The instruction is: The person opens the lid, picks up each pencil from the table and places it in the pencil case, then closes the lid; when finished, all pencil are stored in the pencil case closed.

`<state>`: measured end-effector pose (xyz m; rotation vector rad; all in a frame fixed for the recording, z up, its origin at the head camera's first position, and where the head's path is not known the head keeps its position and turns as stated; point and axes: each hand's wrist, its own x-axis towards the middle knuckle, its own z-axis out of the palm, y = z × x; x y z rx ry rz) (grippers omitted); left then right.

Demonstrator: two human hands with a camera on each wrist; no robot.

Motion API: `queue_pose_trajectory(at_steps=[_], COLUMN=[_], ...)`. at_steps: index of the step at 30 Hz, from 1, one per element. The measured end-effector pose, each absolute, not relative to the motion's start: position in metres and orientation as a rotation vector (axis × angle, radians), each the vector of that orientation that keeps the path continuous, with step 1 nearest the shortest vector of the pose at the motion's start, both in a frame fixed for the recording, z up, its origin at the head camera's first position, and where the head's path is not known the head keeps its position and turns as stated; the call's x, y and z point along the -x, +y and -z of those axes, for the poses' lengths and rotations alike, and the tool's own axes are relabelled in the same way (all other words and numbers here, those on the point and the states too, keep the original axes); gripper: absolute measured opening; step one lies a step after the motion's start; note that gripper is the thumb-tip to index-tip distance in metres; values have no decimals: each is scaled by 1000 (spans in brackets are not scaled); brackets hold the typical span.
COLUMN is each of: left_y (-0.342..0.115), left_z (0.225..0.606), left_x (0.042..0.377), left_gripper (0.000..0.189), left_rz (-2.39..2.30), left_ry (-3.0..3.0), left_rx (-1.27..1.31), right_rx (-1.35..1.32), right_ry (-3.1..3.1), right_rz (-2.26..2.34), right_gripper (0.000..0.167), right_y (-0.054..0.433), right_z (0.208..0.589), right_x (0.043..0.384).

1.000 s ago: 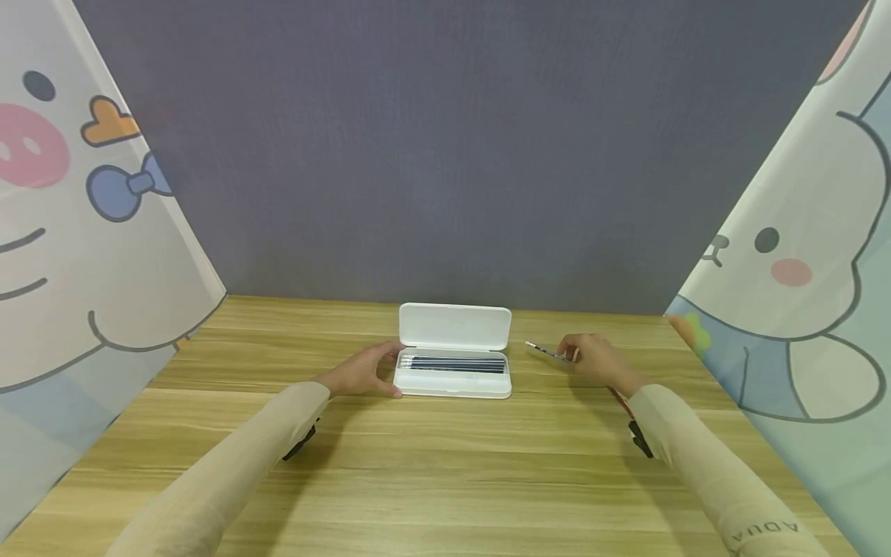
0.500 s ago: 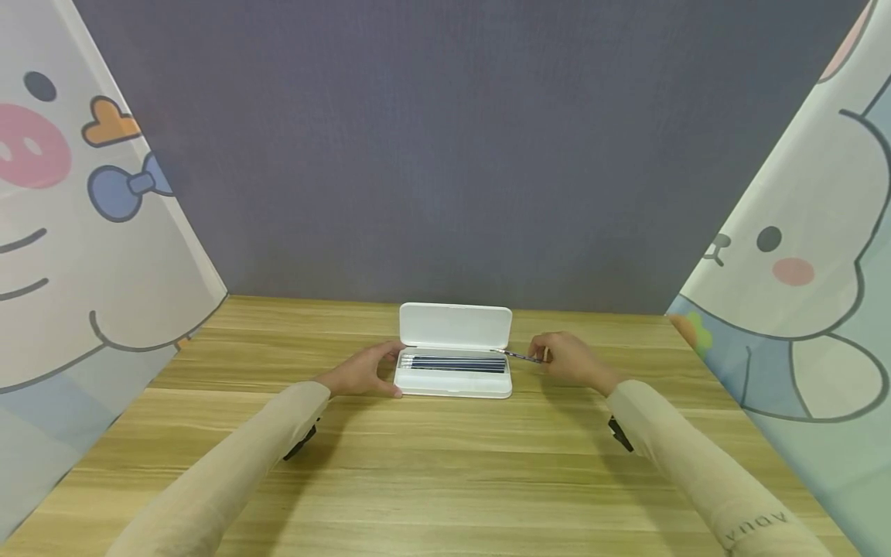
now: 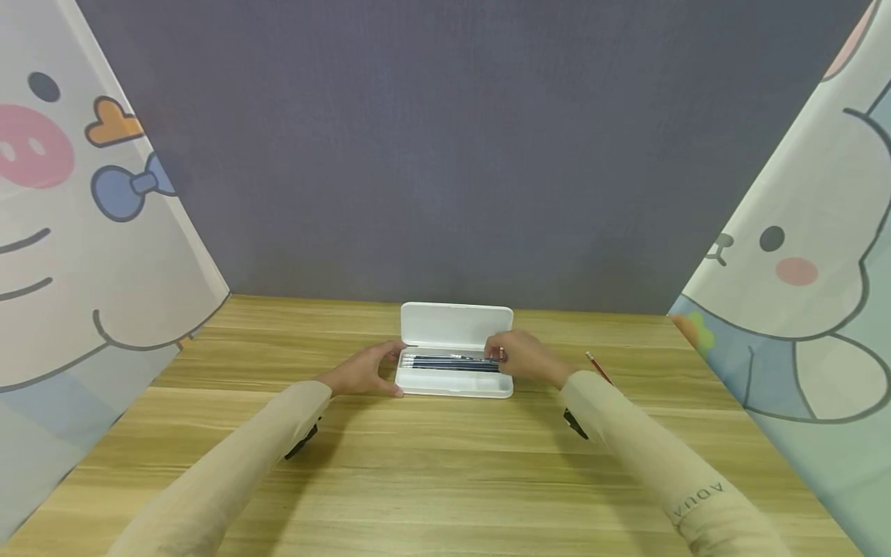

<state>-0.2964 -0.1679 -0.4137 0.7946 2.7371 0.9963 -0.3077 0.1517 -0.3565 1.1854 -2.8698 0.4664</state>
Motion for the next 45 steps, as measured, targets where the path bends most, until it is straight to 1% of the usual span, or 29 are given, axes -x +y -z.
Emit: queue_pose_trajectory(at_steps=[10,21,28,35,45], left_y=[-167,-166,-166,-167,-167], left_z=[415,413,412,412,411], left_x=[299,297,296,297,296], left_gripper=[84,84,83,84,84], left_rz=[-1010,-1002,-1007,-1008,-1032], left_ry=[2733,2734,2732,2731,2719], left_rx=[-811,-803,-787,-782,-815], right_rx=[-1274,-1268,-1292,-1301,-1309], right_ry=[-2835,-2848,-2850,-2846,-2868], right_rz=[-413,-390,-409,-428,-434], right_gripper=[26,27,25,26,23], right_y=[111,86,79,77,75], right_z=[361,364,367,371,373], right_x=[313,321,323,325,325])
